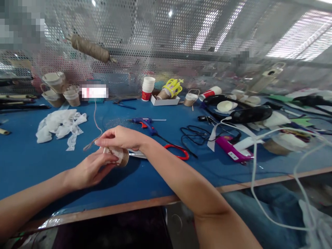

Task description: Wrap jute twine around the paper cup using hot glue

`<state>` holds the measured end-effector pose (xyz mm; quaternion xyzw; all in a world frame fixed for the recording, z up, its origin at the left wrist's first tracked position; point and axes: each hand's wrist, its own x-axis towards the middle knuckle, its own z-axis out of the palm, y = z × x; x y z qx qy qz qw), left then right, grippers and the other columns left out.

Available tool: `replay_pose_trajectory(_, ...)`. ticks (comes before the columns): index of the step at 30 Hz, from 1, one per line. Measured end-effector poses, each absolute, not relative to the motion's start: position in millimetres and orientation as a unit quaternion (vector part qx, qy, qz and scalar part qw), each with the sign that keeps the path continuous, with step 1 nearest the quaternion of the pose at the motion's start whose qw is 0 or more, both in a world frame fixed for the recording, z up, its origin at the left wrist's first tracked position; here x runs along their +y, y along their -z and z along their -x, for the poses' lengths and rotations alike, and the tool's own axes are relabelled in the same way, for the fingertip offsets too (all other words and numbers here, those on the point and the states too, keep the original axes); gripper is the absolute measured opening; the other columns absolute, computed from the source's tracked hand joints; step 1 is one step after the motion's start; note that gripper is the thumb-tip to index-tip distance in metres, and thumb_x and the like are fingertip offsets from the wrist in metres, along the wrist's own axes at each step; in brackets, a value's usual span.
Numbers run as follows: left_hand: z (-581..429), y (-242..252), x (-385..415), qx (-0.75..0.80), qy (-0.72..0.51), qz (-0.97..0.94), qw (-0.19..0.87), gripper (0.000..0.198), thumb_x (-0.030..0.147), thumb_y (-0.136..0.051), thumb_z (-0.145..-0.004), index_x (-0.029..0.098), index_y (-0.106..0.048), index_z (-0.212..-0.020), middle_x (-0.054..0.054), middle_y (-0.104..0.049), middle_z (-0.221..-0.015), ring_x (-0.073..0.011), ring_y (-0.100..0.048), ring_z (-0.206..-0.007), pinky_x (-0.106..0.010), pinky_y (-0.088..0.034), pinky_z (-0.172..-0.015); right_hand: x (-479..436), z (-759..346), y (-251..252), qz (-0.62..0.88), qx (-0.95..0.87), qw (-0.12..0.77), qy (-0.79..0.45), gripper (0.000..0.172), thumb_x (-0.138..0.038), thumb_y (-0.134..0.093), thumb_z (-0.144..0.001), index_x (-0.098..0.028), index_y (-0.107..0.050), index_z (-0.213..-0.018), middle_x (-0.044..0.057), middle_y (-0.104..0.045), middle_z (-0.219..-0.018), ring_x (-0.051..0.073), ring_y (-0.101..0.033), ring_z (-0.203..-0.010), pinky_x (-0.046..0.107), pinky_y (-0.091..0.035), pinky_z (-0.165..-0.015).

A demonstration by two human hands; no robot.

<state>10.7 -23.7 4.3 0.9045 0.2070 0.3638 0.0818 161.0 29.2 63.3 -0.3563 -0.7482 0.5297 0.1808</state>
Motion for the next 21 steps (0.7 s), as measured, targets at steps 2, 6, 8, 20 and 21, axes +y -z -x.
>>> replay_pose_trajectory(2,-10,-6,-24,0.212,-0.365,-0.901,0.098,0.011,0.011,-0.044,-0.084,0.019,-0.045,-0.092,-0.005,-0.058,-0.081,-0.0154,-0.055,-0.073,-0.027,-0.047,-0.064,29,-162,-63,0.345,-0.695,0.209,-0.595,0.014,-0.025,-0.064,-0.072,-0.016,-0.069,-0.079,0.004,-0.069,-0.090,0.011,-0.060,-0.080,0.024,-0.046,-0.075)
replay_pose_trajectory(6,-7,-10,-26,0.312,-0.373,-0.846,0.217,0.013,0.016,-0.044,-0.085,0.019,-0.044,-0.098,-0.004,-0.060,-0.085,-0.0124,-0.056,-0.068,-0.023,-0.045,-0.060,30,-173,-63,0.357,-0.633,0.335,-0.600,0.009,-0.025,-0.065,-0.070,-0.016,-0.068,-0.069,0.000,-0.066,-0.077,0.006,-0.055,-0.067,0.020,-0.043,-0.068)
replay_pose_trajectory(8,-7,-11,-27,0.373,-0.389,-0.795,0.277,0.016,0.020,-0.046,-0.086,0.018,-0.044,-0.102,-0.003,-0.059,-0.087,-0.0107,-0.054,-0.065,-0.021,-0.044,-0.059,29,-180,-63,0.359,-0.623,0.388,-0.576,0.012,-0.029,-0.066,-0.070,-0.017,-0.068,-0.070,-0.003,-0.063,-0.068,0.005,-0.050,-0.058,0.019,-0.040,-0.058)
replay_pose_trajectory(20,-11,-10,-24,0.426,-0.400,-0.661,0.470,0.021,0.030,-0.052,-0.083,0.017,-0.048,-0.099,0.001,-0.053,-0.074,-0.0084,-0.046,-0.058,-0.017,-0.041,-0.053,24,-188,-55,0.385,-0.649,0.480,-0.448,0.017,-0.031,-0.066,-0.071,-0.014,-0.067,-0.070,-0.003,-0.053,-0.054,0.006,-0.043,-0.050,0.022,-0.036,-0.049)
replay_pose_trajectory(21,-11,-10,-24,0.426,-0.395,-0.664,0.472,0.021,0.030,-0.052,-0.083,0.017,-0.048,-0.099,0.001,-0.054,-0.076,-0.0086,-0.047,-0.059,-0.017,-0.042,-0.055,23,-187,-55,0.388,-0.658,0.477,-0.435,0.017,-0.031,-0.065,-0.072,-0.014,-0.066,-0.069,-0.004,-0.053,-0.053,0.006,-0.043,-0.050,0.022,-0.036,-0.049)
